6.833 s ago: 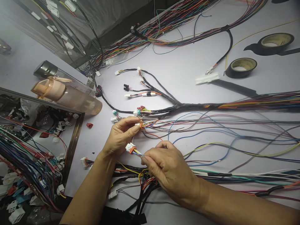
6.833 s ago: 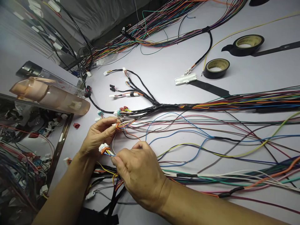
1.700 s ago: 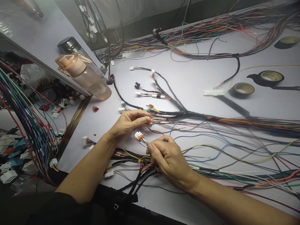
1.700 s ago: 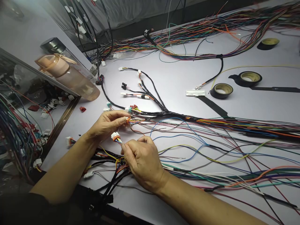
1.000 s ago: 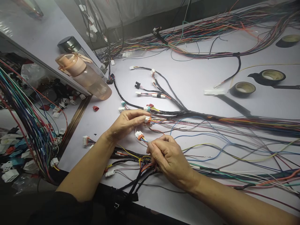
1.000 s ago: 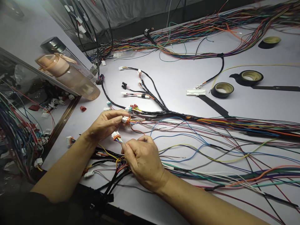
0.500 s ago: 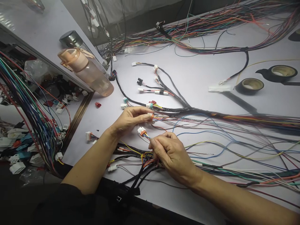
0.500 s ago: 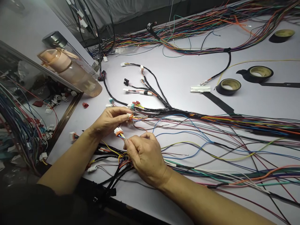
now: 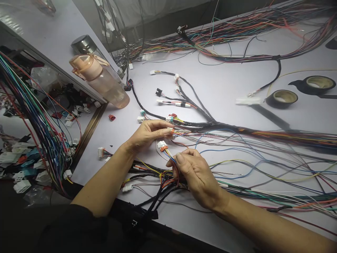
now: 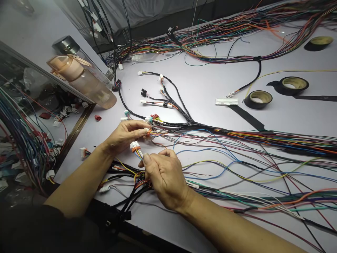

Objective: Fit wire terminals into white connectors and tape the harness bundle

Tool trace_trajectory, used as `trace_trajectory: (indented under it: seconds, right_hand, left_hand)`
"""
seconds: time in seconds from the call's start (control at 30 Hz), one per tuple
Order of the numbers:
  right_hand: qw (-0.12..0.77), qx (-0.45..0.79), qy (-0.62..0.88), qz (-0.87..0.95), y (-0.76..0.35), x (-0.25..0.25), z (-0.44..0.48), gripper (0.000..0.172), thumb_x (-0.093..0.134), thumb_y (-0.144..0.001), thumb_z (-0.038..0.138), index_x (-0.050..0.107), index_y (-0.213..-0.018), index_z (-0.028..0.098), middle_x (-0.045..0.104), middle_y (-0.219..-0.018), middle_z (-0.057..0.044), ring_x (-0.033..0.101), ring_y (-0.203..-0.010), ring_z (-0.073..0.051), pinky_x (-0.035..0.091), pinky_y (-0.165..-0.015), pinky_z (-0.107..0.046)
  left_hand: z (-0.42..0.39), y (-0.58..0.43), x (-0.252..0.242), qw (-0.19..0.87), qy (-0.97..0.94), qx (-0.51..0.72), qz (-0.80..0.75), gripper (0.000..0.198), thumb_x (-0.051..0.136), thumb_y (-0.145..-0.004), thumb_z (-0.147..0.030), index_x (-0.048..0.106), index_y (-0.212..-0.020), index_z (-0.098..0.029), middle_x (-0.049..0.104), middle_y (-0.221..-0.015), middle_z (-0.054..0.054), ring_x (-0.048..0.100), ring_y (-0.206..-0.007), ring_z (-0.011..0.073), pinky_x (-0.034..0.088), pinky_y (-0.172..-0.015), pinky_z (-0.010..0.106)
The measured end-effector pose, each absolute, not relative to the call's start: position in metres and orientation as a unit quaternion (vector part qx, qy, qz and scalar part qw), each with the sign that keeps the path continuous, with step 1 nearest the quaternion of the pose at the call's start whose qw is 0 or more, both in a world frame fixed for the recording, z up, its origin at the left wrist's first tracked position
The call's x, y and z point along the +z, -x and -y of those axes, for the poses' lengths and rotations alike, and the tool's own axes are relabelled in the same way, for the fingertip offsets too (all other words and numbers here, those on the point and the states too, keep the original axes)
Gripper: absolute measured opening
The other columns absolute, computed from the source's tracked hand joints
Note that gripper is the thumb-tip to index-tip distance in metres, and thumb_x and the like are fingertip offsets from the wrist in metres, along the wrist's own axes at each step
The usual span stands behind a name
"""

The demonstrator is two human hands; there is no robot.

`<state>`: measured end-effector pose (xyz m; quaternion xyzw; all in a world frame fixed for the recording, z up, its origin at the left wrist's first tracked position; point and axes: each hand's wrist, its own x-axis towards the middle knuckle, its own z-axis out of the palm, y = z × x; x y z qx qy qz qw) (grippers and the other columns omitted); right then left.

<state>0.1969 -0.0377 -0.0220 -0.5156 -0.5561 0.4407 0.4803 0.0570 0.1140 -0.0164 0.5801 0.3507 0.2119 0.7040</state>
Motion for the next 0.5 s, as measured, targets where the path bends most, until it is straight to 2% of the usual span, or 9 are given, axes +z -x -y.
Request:
trace_trajectory:
  seconds: [0.3, 0.4, 0.5]
  right_hand:
    - [0.465, 0.406, 0.533, 0.578, -0.195, -0.023, 0.035, 0.044, 0.039, -0.099, 0.032, 0.054, -0.059, 0.02, 0.06, -0.058, 0.004, 0.06, -0.076, -0.012, 0.034, -0.081, -0.031]
    - [0.466, 0.405, 0.534, 0.577, -0.195, -0.024, 0.035, 0.042, 0.04, -0.098, 0.032, 0.056, -0.061, 0.02, 0.061, -0.057, 0.004, 0.061, -0.075, -0.013, 0.035, -0.082, -0.031]
    - [0.471, 0.401, 0.533, 0.577, -0.196, -0.025, 0.035, 0.04, 0.041, -0.097, 0.032, 0.058, -0.063, 0.021, 0.063, -0.059, 0.004, 0.061, -0.074, -0.013, 0.035, -0.082, -0.031]
  left_hand:
    - [-0.114, -0.056, -0.017, 0.672, -0.619, 0.212, -0.348, 0.022, 0.075, -0.075, -0.026, 0.075, -0.094, -0.017, 0.073, -0.086, 0.007, 0.068, -0.074, 0.0138, 0.054, -0.071, 0.026]
    - [-0.116, -0.056, -0.013, 0.625, -0.668, 0.216, -0.341, 0.022, 0.074, -0.076, -0.028, 0.074, -0.095, -0.017, 0.074, -0.09, 0.008, 0.069, -0.08, 0.0165, 0.055, -0.076, 0.03]
    - [-0.115, -0.054, 0.002, 0.528, -0.751, 0.218, -0.331, 0.023, 0.073, -0.077, -0.028, 0.075, -0.097, -0.018, 0.073, -0.096, 0.009, 0.067, -0.088, 0.0184, 0.052, -0.083, 0.032]
